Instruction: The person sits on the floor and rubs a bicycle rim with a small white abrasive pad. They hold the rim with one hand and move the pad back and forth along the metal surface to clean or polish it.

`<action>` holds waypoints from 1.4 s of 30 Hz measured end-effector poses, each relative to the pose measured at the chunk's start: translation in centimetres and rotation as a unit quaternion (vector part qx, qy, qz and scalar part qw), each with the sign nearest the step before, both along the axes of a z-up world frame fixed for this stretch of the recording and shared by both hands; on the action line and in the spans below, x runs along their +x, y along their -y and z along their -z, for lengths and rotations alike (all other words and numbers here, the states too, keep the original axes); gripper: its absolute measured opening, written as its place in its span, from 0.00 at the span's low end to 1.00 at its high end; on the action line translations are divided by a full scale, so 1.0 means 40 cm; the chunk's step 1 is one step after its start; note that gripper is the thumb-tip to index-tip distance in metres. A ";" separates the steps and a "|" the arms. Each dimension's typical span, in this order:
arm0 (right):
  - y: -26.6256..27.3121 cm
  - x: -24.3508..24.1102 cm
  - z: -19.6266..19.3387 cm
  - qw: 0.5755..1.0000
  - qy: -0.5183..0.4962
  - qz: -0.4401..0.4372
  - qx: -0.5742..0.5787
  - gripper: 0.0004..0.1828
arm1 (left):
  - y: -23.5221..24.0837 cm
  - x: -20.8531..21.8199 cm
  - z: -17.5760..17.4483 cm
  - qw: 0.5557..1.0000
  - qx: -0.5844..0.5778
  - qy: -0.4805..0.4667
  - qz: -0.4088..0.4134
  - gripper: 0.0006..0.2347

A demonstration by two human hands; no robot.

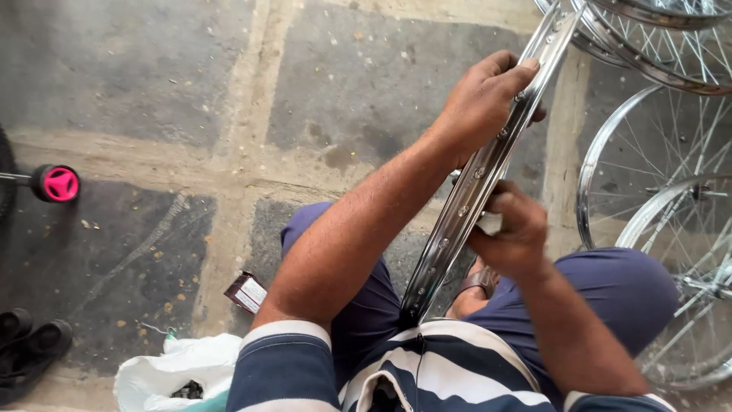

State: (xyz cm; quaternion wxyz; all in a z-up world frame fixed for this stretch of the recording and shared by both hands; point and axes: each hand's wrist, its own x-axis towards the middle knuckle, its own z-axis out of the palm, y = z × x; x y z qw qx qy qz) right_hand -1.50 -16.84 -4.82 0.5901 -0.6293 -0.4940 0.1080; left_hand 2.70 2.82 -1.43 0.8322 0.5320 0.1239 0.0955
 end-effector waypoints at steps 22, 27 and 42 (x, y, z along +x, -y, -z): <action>-0.043 0.048 -0.060 0.978 0.031 -0.096 -0.183 0.17 | 0.020 -0.022 -0.040 1.000 0.009 0.009 -0.025 0.16; -0.047 -0.047 0.035 0.971 0.203 0.123 -0.007 0.15 | 0.034 -0.022 -0.030 0.999 0.039 -0.005 -0.024 0.17; -0.046 -0.061 -0.028 0.931 0.316 0.180 0.021 0.19 | 0.059 -0.012 -0.028 0.997 0.052 0.011 -0.049 0.16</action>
